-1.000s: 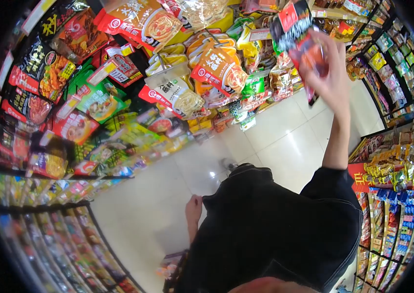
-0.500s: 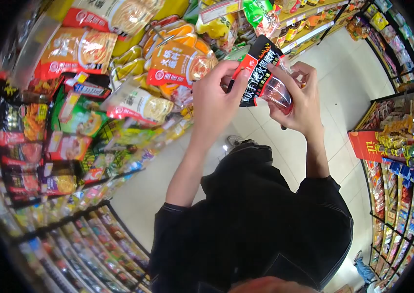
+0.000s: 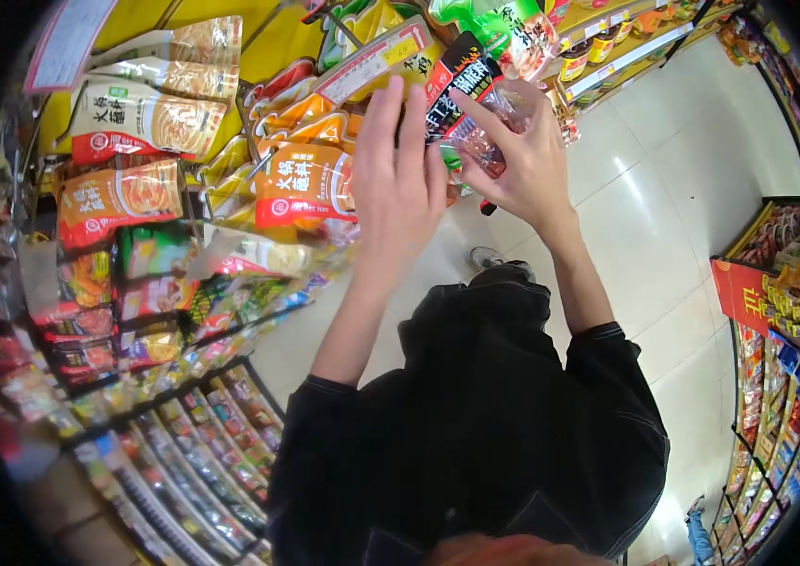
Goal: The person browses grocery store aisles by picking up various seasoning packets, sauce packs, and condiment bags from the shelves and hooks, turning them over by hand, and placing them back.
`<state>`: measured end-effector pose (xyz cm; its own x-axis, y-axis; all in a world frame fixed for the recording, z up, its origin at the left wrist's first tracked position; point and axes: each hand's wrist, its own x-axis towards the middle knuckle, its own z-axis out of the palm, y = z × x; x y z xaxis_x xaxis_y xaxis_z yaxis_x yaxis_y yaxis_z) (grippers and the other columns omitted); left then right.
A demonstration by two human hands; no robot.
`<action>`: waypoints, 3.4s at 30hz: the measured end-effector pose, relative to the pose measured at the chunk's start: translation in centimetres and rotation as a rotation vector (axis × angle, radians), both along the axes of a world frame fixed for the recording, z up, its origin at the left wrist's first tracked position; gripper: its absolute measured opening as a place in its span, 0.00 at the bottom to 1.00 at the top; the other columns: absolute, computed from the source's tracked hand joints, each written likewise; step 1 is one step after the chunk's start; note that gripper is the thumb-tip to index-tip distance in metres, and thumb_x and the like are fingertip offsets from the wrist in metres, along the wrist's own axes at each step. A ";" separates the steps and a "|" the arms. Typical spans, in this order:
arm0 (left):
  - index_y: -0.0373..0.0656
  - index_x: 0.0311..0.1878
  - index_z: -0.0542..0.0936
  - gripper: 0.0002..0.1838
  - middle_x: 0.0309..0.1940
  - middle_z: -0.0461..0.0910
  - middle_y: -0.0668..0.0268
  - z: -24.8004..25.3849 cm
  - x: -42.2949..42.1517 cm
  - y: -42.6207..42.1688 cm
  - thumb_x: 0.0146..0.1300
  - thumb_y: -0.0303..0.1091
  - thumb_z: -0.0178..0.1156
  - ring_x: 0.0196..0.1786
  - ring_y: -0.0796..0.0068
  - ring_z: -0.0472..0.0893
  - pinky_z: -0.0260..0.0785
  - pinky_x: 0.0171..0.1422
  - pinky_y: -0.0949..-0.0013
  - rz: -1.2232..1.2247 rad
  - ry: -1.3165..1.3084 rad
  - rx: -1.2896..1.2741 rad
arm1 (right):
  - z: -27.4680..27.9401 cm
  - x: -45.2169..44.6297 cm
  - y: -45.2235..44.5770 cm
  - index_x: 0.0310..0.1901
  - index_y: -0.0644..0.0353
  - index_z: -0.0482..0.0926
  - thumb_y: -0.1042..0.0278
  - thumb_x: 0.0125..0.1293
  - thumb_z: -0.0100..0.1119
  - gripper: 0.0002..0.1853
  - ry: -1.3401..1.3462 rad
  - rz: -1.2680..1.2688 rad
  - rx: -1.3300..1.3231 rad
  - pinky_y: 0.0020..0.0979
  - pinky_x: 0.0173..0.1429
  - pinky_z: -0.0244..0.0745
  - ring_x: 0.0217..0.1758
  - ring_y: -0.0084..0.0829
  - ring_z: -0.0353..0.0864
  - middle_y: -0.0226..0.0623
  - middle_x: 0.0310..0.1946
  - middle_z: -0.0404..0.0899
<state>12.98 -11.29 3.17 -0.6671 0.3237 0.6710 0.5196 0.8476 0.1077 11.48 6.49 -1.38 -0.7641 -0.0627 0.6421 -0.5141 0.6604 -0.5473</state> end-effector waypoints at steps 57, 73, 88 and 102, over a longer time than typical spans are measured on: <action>0.44 0.66 0.81 0.21 0.55 0.79 0.48 16.3 -1.2 -11.2 0.71 0.26 0.55 0.57 0.49 0.80 0.70 0.63 0.57 0.309 0.453 0.585 | 18.8 -3.4 -15.8 0.64 0.52 0.82 0.56 0.46 0.78 0.38 0.536 0.188 -0.047 0.44 0.51 0.75 0.52 0.47 0.76 0.52 0.58 0.69; 0.43 0.68 0.80 0.23 0.55 0.85 0.47 16.0 -1.3 -12.7 0.72 0.30 0.51 0.49 0.48 0.86 0.78 0.56 0.57 0.147 0.576 0.373 | 19.4 -2.6 -15.7 0.67 0.47 0.80 0.57 0.49 0.80 0.39 0.544 0.207 -0.075 0.33 0.43 0.76 0.34 0.30 0.74 0.46 0.59 0.68; 0.50 0.69 0.79 0.22 0.30 0.85 0.60 16.3 0.0 -11.3 0.73 0.37 0.57 0.20 0.76 0.75 0.70 0.30 0.68 0.275 0.329 0.570 | 19.5 -0.9 -14.5 0.67 0.55 0.78 0.53 0.53 0.76 0.38 0.484 0.191 0.035 0.47 0.56 0.73 0.55 0.52 0.76 0.54 0.59 0.68; 0.52 0.68 0.79 0.24 0.21 0.83 0.61 12.1 5.4 -11.3 0.68 0.32 0.61 0.19 0.63 0.82 0.73 0.26 0.61 0.502 0.200 0.377 | 17.9 -7.4 -17.4 0.76 0.44 0.69 0.40 0.61 0.69 0.43 0.505 0.074 0.200 0.55 0.67 0.66 0.64 0.61 0.71 0.64 0.64 0.67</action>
<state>18.34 -22.56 15.24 -0.5263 -0.2757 0.8044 0.1112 0.9155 0.3866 4.11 -10.87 16.47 -0.3532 -0.2630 0.8978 -0.7292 0.6786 -0.0881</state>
